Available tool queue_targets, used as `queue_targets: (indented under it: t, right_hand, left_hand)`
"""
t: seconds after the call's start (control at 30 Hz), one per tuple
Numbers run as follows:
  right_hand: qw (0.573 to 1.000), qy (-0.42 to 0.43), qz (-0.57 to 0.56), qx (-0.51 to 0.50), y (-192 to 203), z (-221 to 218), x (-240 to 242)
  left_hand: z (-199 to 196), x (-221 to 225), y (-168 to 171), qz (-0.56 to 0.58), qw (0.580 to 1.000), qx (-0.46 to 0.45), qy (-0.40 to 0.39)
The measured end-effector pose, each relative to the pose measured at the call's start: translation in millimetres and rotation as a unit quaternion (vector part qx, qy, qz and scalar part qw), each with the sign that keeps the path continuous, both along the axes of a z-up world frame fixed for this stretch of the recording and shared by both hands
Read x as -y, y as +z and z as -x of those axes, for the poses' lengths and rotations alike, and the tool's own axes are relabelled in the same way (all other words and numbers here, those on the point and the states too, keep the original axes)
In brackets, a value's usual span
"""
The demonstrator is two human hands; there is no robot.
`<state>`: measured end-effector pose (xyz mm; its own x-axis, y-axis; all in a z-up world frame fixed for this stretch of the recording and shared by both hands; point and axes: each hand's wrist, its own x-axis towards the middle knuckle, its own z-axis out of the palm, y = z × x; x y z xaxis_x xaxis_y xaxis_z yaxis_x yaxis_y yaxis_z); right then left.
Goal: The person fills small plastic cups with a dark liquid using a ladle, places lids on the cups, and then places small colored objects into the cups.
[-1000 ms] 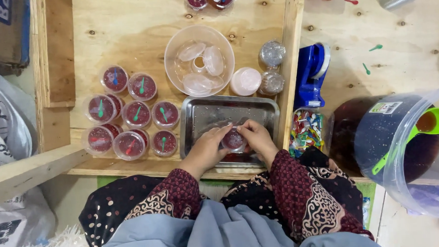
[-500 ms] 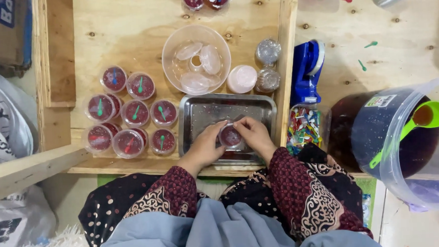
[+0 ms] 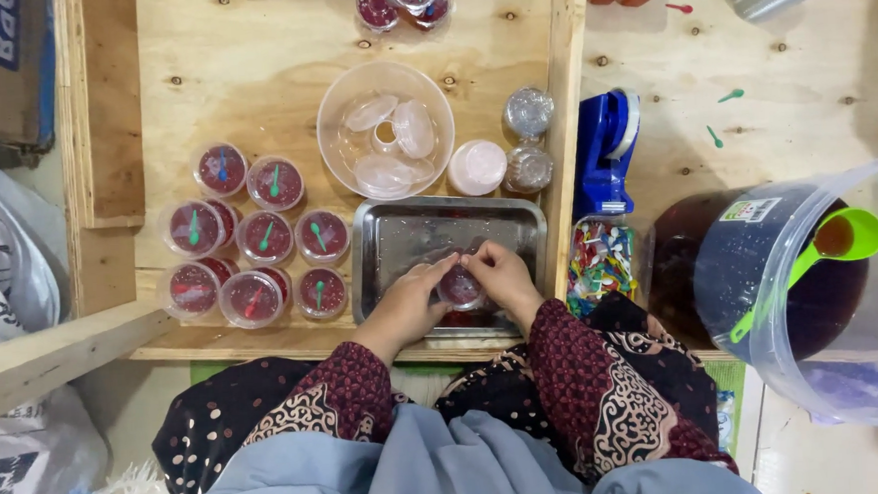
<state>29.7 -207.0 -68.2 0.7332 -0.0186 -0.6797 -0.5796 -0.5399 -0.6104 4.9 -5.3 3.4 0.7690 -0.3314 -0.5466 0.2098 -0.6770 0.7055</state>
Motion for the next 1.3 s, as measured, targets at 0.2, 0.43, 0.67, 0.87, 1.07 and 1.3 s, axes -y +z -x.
queue_targets:
  t: [0.2, 0.43, 0.67, 0.87, 1.07, 1.3]
  right_hand:
    - [1.000, 0.009, -0.017, 0.010, 22, -3, -8]
    - [0.999, 0.007, -0.047, 0.000, 15, -1, -6]
    - [0.998, 0.003, -0.064, 0.020, 12, 1, -7]
    - [0.996, 0.066, -0.006, 0.054, 18, 1, -6]
    - [0.963, 0.218, 0.052, 0.149, 87, -13, -4]
    - [0.890, 0.411, 0.135, 0.144, 108, -13, -1]
  left_hand:
    - [12, 1, -52, 0.072, 0.990, -0.041, 0.118]
    - [23, 9, -78, 0.072, 0.980, 0.029, 0.184]
    - [18, 7, -68, 0.071, 0.976, 0.022, 0.203]
    - [15, 7, -57, 0.034, 0.979, 0.086, 0.180]
    - [8, 1, -10, -0.014, 0.980, 0.151, 0.127]
    - [11, 3, 15, -0.112, 0.986, 0.123, -0.014]
